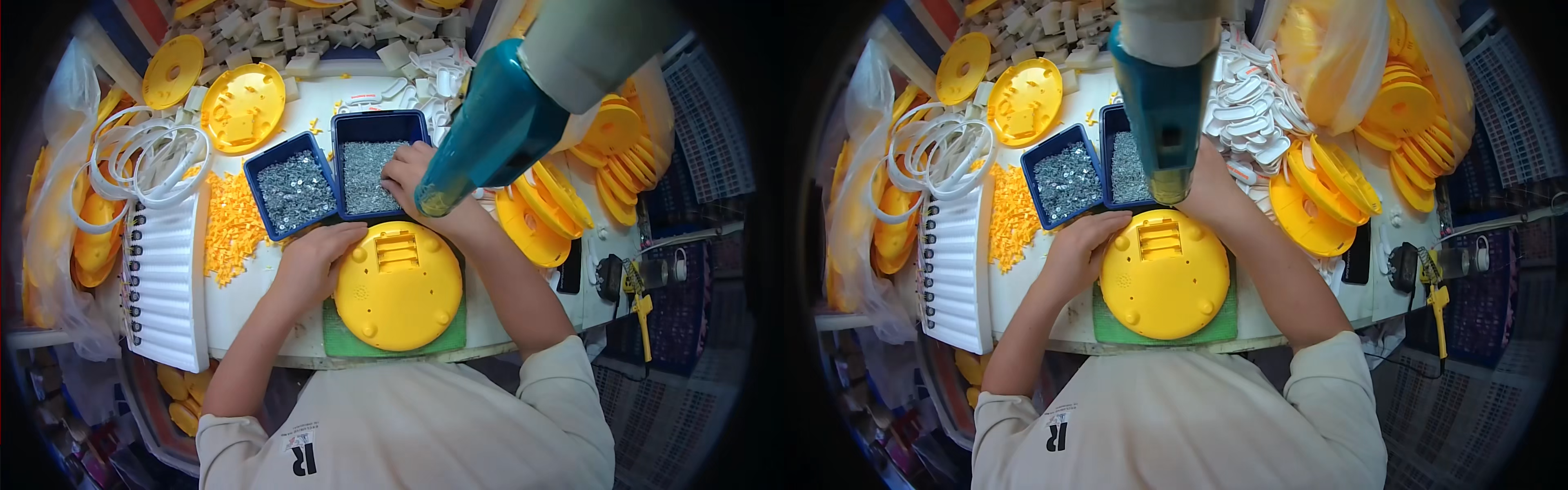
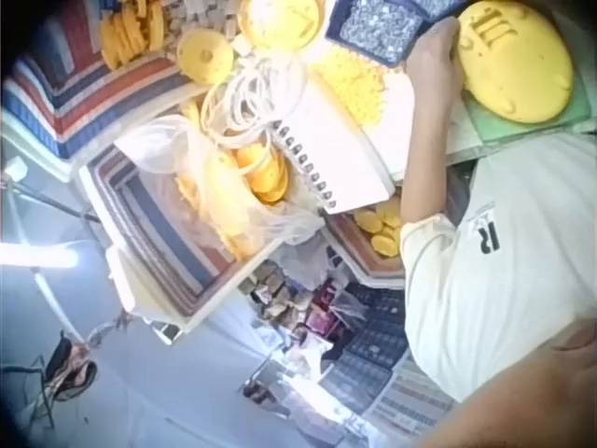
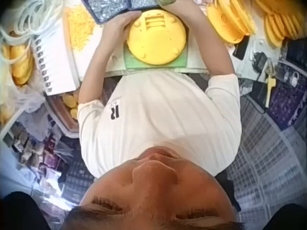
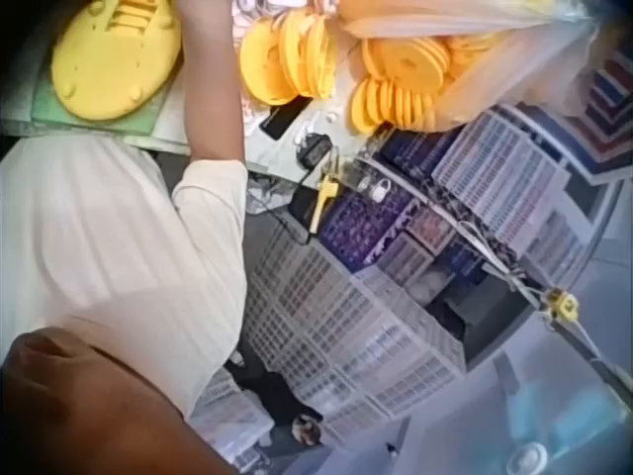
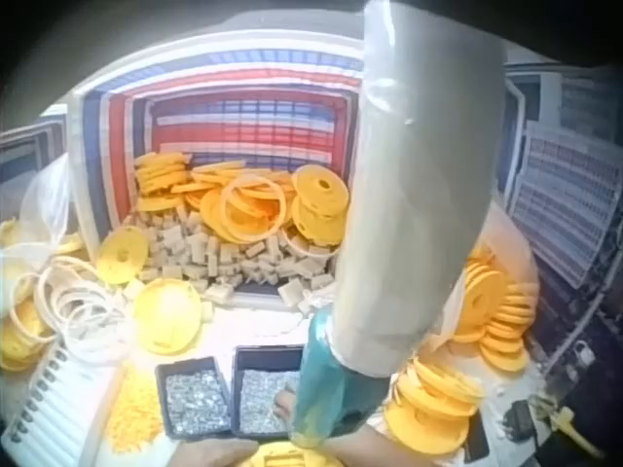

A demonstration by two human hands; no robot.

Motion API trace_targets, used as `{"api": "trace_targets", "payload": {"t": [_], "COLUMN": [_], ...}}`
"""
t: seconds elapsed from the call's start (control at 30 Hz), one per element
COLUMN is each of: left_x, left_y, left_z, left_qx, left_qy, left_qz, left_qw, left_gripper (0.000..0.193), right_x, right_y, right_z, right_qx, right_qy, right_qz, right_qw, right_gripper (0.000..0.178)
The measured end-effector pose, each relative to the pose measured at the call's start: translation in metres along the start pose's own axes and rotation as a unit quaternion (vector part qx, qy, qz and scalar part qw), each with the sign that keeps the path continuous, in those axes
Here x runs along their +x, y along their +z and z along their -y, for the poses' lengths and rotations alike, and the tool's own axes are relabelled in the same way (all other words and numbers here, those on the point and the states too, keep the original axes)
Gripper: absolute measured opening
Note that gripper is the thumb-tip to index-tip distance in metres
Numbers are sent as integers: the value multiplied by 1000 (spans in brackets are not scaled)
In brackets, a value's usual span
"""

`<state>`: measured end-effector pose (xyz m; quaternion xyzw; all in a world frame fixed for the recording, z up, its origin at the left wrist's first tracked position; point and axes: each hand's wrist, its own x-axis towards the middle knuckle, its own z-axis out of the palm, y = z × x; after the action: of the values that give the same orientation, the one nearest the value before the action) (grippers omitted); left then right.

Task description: Assembling yellow toy units by installing internal components, circuit boards, and fastening screws using a pneumatic screwdriver.

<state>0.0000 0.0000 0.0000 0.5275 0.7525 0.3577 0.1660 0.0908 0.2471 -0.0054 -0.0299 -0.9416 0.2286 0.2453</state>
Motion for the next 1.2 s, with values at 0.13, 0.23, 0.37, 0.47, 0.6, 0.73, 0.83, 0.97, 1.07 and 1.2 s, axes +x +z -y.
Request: {"api": "trace_targets", "payload": {"t": [0.13,0.23,0.37,0.47,0.6,0.73,0.83,0.97,1.07,1.2], "left_x": [0,19,63,80,80,73,65,35,9,-18], "left_y": [-4,-12,-13,0,-2,-2,-4,-1,0,-6], "left_z": [3,-6,-8,16,10,5,-3,-13,-3,11], "left_qx": [39,74,237,281,244,194,119,-59,-206,-329], "left_qy": [81,100,111,76,107,99,91,-18,-79,-163], "left_qz": [-31,-79,-172,-139,-147,-173,-160,-140,-122,-123], "left_qw": [995,989,950,947,953,960,976,988,968,922], "left_gripper": [32,26,18,15,12,10,10,12,11,11], "right_x": [-1,-7,-20,-35,-96,-148,-168,-174,-168,-170], "right_y": [-2,-8,-23,-57,-80,-71,-65,-45,-41,-30], "right_z": [-2,0,19,47,49,56,71,84,90,93], "right_qx": [24,12,13,61,64,166,228,246,154,124], "right_qy": [7,30,143,180,194,341,434,437,349,338], "right_qz": [-8,-22,-2,-1,-30,-102,-111,-118,-136,-173], "right_qw": [1000,999,990,982,978,920,864,857,914,917], "right_gripper": [7,5,7,10,14,13,9,7,9,7]}}
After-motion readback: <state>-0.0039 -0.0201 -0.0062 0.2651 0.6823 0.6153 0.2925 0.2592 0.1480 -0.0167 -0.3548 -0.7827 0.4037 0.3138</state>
